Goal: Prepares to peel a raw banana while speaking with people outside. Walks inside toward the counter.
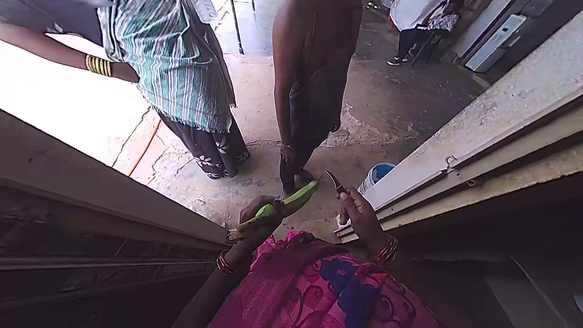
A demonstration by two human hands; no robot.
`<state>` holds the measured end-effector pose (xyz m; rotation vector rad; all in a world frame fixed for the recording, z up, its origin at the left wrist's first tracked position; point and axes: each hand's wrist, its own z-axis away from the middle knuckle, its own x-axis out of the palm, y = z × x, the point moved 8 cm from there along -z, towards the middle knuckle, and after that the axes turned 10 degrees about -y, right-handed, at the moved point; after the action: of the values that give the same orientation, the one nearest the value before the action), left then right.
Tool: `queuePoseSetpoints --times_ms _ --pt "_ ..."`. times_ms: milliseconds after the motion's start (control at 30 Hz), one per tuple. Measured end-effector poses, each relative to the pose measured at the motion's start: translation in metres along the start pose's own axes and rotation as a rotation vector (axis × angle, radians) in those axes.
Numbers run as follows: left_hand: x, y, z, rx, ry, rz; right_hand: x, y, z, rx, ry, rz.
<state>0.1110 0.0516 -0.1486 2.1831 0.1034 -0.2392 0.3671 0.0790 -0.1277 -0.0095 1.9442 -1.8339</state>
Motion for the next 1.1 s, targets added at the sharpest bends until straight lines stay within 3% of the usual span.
queuePoseSetpoints --times_ms 267,500,700,833,900,1033,1100 --pt "0.005 0.011 0.009 -0.021 0.049 -0.087 0.046 0.006 -0.001 -0.070 -0.174 0.389" --pt "0.008 0.007 0.014 -0.043 0.097 -0.125 0.070 0.012 -0.015 0.095 -0.379 0.181" --pt "-0.002 0.027 0.010 0.065 0.146 -0.128 0.073 -0.030 -0.011 -0.044 -0.461 0.404" --pt "-0.009 0.037 0.013 0.127 0.149 -0.154 0.075 -0.038 -0.009 -0.168 -0.388 0.567" --pt "-0.009 0.037 0.016 0.110 0.140 -0.172 0.063 -0.020 -0.021 -0.126 -0.353 0.613" --pt "-0.009 0.028 0.030 0.062 0.093 -0.145 0.010 0.037 -0.047 0.150 -0.251 0.360" --pt "-0.012 0.026 0.026 0.060 0.115 -0.125 0.000 0.007 -0.051 0.046 -0.209 0.228"
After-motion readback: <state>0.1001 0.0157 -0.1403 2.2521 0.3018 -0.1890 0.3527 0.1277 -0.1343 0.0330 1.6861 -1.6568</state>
